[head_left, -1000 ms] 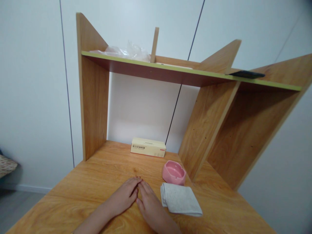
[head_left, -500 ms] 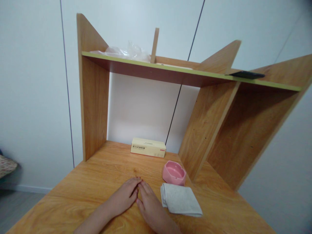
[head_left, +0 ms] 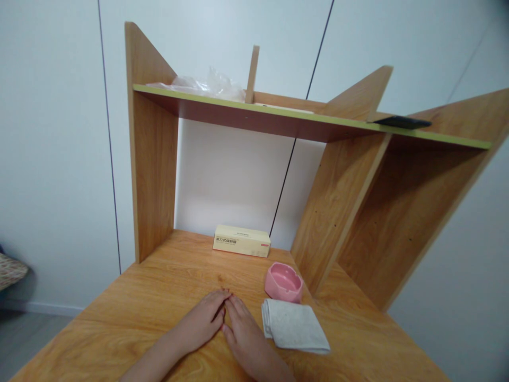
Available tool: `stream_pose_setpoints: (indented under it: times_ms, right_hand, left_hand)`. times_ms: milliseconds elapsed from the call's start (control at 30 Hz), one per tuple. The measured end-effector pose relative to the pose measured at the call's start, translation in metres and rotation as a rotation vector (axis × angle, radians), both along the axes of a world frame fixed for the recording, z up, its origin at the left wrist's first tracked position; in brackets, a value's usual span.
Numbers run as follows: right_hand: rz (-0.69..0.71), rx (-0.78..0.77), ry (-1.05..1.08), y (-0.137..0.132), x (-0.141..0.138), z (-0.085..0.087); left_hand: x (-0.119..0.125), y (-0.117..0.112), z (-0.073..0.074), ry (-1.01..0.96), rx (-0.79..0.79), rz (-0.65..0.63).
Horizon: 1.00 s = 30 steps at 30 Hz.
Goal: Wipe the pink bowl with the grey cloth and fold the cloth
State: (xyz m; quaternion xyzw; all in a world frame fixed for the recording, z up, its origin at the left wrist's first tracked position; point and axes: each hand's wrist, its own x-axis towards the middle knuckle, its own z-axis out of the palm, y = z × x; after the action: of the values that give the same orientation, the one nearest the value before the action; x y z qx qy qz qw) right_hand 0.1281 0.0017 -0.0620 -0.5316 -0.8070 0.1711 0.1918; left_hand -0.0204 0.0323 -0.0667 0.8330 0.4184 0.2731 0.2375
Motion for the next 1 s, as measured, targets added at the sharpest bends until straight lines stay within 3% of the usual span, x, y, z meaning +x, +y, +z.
stream_pose_setpoints:
  times_ms: [267, 500, 767, 1000]
  right_hand:
    - [0.006, 0.016, 0.052, -0.002, 0.002, -0.003]
    - [0.065, 0.061, 0.116, 0.000, 0.001, -0.001]
    - [0.110, 0.075, 0.141, 0.002, 0.002, -0.001]
    - [0.138, 0.158, 0.132, 0.006, 0.004, -0.006]
  left_hand:
    - [0.004, 0.003, 0.000, -0.029, 0.002, 0.046]
    - [0.022, 0.000, 0.022, 0.069, 0.031, 0.173]
    - [0.068, 0.018, 0.052, 0.098, -0.083, 0.193]
    - [0.119, 0.043, 0.062, 0.167, -0.176, 0.194]
